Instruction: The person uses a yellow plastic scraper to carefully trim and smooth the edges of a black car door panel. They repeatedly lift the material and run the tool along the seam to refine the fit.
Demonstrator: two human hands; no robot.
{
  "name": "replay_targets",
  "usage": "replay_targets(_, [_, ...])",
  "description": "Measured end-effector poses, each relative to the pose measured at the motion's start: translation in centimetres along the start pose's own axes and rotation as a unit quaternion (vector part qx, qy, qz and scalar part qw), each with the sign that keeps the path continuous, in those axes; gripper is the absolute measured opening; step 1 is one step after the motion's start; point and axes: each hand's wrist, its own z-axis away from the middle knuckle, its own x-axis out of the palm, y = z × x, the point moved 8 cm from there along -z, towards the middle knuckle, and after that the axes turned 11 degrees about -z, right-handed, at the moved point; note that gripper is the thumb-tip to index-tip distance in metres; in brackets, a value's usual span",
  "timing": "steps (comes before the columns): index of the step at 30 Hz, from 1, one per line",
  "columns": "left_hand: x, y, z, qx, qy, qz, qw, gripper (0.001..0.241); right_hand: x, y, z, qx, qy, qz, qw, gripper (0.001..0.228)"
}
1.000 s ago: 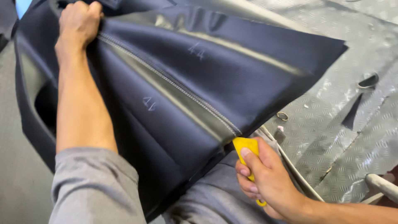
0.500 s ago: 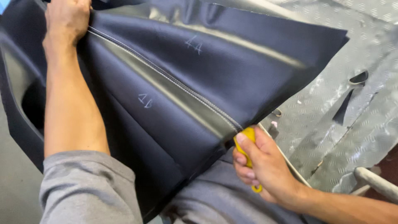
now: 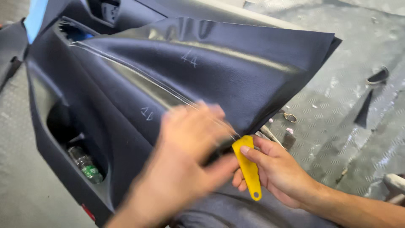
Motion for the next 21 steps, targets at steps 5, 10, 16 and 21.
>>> replay_targets(5, [3.6,2.0,2.5,-0.057,0.083,-0.115,0.988,0.024,0.3,-0.3,-0.3,-0.014,-0.058,0.016,0.998,0.029])
replay_targets(10, [3.8,2.1,2.4,-0.036,0.082,-0.12,0.989,0.024,-0.3,-0.3,-0.5,-0.014,-0.04,0.061,0.997,0.031])
replay_targets(16, [4.5,2.1,2.7,-0.037,0.104,-0.1,0.989,0.021,-0.7,-0.7,0.2,-0.009,-0.046,0.079,0.996,0.027])
replay_targets(21, [4.8,2.1,2.8,-0.041,0.114,-0.111,0.986,0.021,-3.3,-0.9,2.2,0.017,0.022,0.131,0.991,0.028])
